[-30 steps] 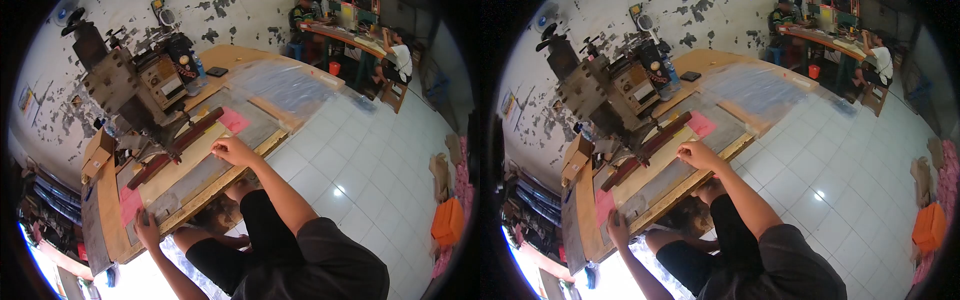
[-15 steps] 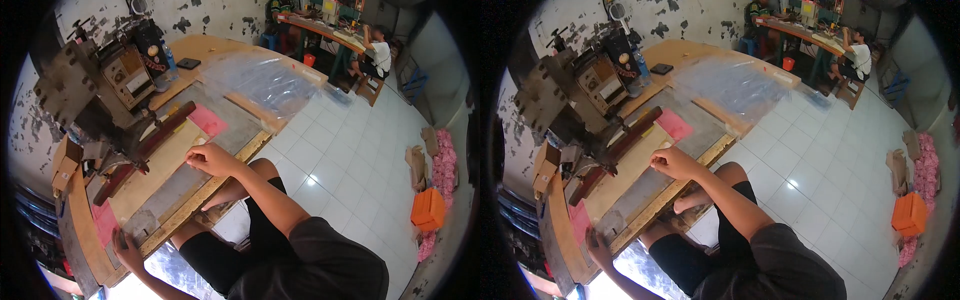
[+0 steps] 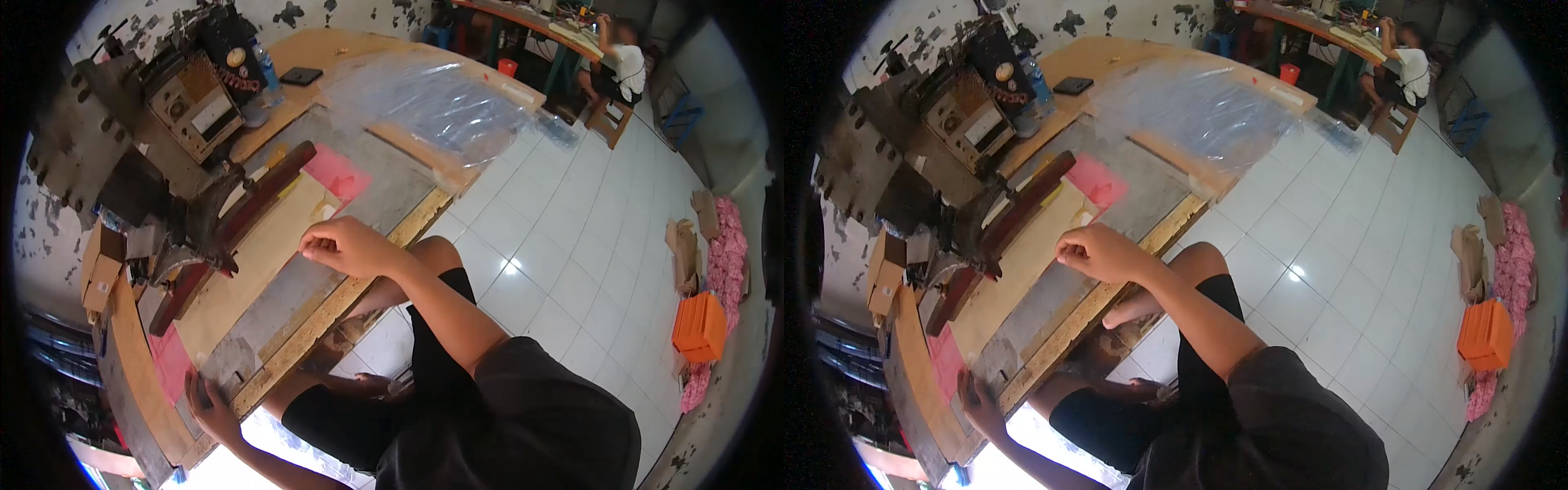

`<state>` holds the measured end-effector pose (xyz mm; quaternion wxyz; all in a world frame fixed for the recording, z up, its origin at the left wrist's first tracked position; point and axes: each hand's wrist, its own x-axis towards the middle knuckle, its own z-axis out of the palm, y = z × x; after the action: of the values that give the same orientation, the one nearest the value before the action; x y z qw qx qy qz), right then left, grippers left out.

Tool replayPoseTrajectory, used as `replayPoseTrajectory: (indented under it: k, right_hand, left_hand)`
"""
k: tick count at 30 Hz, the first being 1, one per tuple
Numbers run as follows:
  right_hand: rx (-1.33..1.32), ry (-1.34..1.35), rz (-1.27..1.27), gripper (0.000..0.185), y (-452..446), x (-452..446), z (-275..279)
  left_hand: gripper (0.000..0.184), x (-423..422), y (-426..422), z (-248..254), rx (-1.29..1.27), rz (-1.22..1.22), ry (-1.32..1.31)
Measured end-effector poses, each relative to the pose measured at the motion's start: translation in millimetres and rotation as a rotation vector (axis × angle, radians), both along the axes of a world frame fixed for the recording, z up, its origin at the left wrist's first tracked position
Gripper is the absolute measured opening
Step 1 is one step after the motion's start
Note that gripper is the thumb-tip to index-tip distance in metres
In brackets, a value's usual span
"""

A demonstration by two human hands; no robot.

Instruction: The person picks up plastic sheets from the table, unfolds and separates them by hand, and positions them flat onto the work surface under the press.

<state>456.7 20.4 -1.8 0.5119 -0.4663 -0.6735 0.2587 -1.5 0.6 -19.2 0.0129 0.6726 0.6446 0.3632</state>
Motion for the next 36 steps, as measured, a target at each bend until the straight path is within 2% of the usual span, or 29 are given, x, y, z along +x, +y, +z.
replayPoseTrajectory:
  k: [17, 22, 25, 29, 36]
  right_hand:
    - [-0.065, 0.008, -0.010, 0.019, -2.0, -0.2, 2.8]
    - [-0.028, 0.039, 0.014, 0.020, 0.4, 0.4, -1.5]
    - [-0.075, 0.006, 0.005, 0.021, -0.5, 0.4, 2.1]
    - [-0.069, 0.056, -0.001, 0.020, -2.2, 0.3, 1.8]
    - [-0.033, 0.056, 0.032, 0.016, 1.7, -1.6, -6.8]
  left_hand:
    - [0.039, -2.6, 4.0, -4.0, -0.042, 0.008, -0.083]
    - [0.046, -8.6, 4.0, -2.1, -0.042, -0.020, 0.025]
    - [0.041, -0.1, 3.2, -1.6, -0.051, 0.028, -0.082]
    - [0.040, 0.4, 3.0, 0.5, -0.047, 0.029, 0.008]
    - [0.040, 2.4, 0.6, 2.0, -0.045, 0.014, -0.047]
